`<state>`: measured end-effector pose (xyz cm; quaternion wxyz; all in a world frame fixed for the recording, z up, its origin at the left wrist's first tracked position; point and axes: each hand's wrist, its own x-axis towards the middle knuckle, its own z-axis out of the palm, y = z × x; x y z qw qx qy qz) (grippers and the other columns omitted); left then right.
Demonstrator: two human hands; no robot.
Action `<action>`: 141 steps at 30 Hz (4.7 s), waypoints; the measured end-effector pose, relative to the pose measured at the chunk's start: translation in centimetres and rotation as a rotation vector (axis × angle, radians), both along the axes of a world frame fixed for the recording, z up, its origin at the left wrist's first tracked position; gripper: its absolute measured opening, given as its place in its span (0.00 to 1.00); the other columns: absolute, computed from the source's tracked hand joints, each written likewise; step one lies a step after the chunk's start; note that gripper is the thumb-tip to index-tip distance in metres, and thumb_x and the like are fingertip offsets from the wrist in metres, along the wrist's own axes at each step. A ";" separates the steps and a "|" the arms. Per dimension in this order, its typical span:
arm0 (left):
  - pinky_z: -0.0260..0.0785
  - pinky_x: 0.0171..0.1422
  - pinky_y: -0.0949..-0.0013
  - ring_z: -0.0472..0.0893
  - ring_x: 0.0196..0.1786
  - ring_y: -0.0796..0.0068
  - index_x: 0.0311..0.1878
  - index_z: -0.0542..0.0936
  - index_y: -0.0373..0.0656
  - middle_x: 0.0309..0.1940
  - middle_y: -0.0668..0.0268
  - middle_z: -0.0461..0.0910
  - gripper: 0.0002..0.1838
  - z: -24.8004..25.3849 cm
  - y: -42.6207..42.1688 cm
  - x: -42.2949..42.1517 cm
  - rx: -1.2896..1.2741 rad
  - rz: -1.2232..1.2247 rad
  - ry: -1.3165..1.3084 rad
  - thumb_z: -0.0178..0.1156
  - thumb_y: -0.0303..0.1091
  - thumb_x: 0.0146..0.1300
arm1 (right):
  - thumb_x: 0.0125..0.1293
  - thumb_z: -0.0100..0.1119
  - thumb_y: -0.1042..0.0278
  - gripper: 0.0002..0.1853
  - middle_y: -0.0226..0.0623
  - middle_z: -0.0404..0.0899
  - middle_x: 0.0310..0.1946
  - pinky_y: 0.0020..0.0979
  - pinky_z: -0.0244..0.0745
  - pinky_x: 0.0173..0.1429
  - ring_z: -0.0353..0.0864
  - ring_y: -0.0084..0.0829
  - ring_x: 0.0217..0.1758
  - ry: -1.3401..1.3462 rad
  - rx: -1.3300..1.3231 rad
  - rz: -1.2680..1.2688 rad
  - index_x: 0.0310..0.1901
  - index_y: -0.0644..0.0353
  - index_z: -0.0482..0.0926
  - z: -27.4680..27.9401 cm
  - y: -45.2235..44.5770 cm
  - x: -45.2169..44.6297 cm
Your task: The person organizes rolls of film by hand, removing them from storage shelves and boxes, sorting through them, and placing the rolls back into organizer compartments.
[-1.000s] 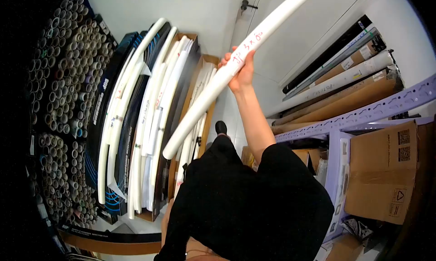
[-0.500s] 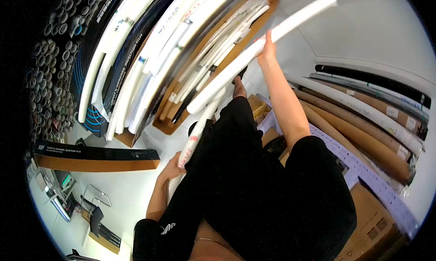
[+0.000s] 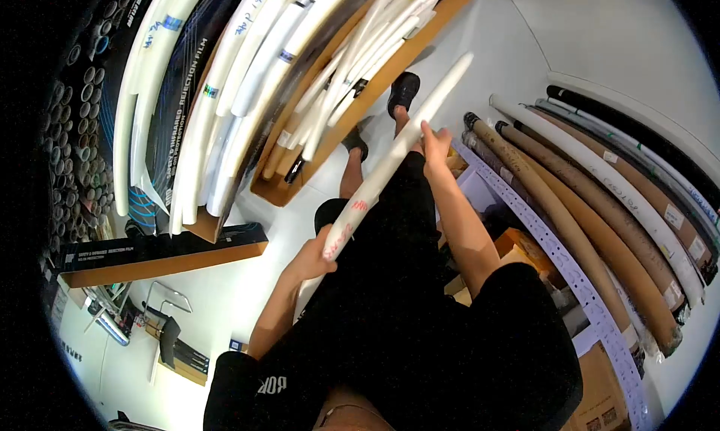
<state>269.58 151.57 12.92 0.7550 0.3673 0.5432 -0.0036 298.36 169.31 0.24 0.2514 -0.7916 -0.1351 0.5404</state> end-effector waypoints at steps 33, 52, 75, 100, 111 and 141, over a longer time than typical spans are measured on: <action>0.68 0.28 0.69 0.76 0.22 0.74 0.44 0.77 0.35 0.23 0.62 0.78 0.24 -50.6 23.8 9.0 0.324 0.273 0.374 0.70 0.40 0.48 | 0.57 0.56 0.58 0.19 0.34 0.66 0.27 0.37 0.70 0.44 0.69 0.30 0.30 0.576 -0.120 -0.719 0.48 0.52 0.65 -11.7 -6.8 6.6; 0.69 0.54 0.53 0.78 0.44 0.50 0.49 0.75 0.33 0.42 0.45 0.78 0.23 -49.9 5.0 -11.7 0.253 -0.274 1.255 0.62 0.40 0.56 | 0.57 0.56 0.64 0.18 0.36 0.68 0.28 0.41 0.71 0.46 0.71 0.34 0.33 0.553 -0.062 -0.739 0.48 0.51 0.64 -11.6 -5.8 6.3; 0.72 0.55 0.60 0.77 0.52 0.55 0.49 0.72 0.33 0.45 0.52 0.77 0.20 -58.9 32.8 9.3 0.561 -0.359 0.975 0.60 0.30 0.54 | 0.60 0.55 0.61 0.17 0.35 0.68 0.29 0.41 0.74 0.43 0.72 0.32 0.33 0.502 -0.155 -0.798 0.49 0.51 0.65 -14.9 -5.6 5.6; 0.68 0.55 0.69 0.78 0.48 0.69 0.56 0.72 0.32 0.47 0.56 0.78 0.35 -54.8 34.0 3.3 -0.001 0.224 0.059 0.70 0.47 0.50 | 0.58 0.56 0.59 0.19 0.33 0.67 0.29 0.37 0.70 0.48 0.70 0.29 0.32 0.511 -0.139 -0.754 0.48 0.51 0.63 -14.5 -6.7 6.8; 0.72 0.48 0.70 0.79 0.43 0.72 0.56 0.71 0.31 0.44 0.58 0.79 0.38 -54.1 35.2 3.2 -0.193 0.219 -0.054 0.64 0.58 0.56 | 0.58 0.56 0.60 0.19 0.33 0.67 0.29 0.36 0.71 0.46 0.69 0.29 0.31 0.513 -0.104 -0.734 0.48 0.51 0.63 -14.8 -5.6 6.6; 0.74 0.41 0.54 0.82 0.32 0.51 0.55 0.69 0.35 0.27 0.50 0.81 0.23 -56.7 30.9 10.2 0.653 -0.308 0.880 0.56 0.30 0.56 | 0.57 0.58 0.58 0.19 0.32 0.67 0.28 0.35 0.70 0.45 0.69 0.28 0.31 0.478 -0.090 -0.751 0.47 0.51 0.64 -15.5 -4.3 7.2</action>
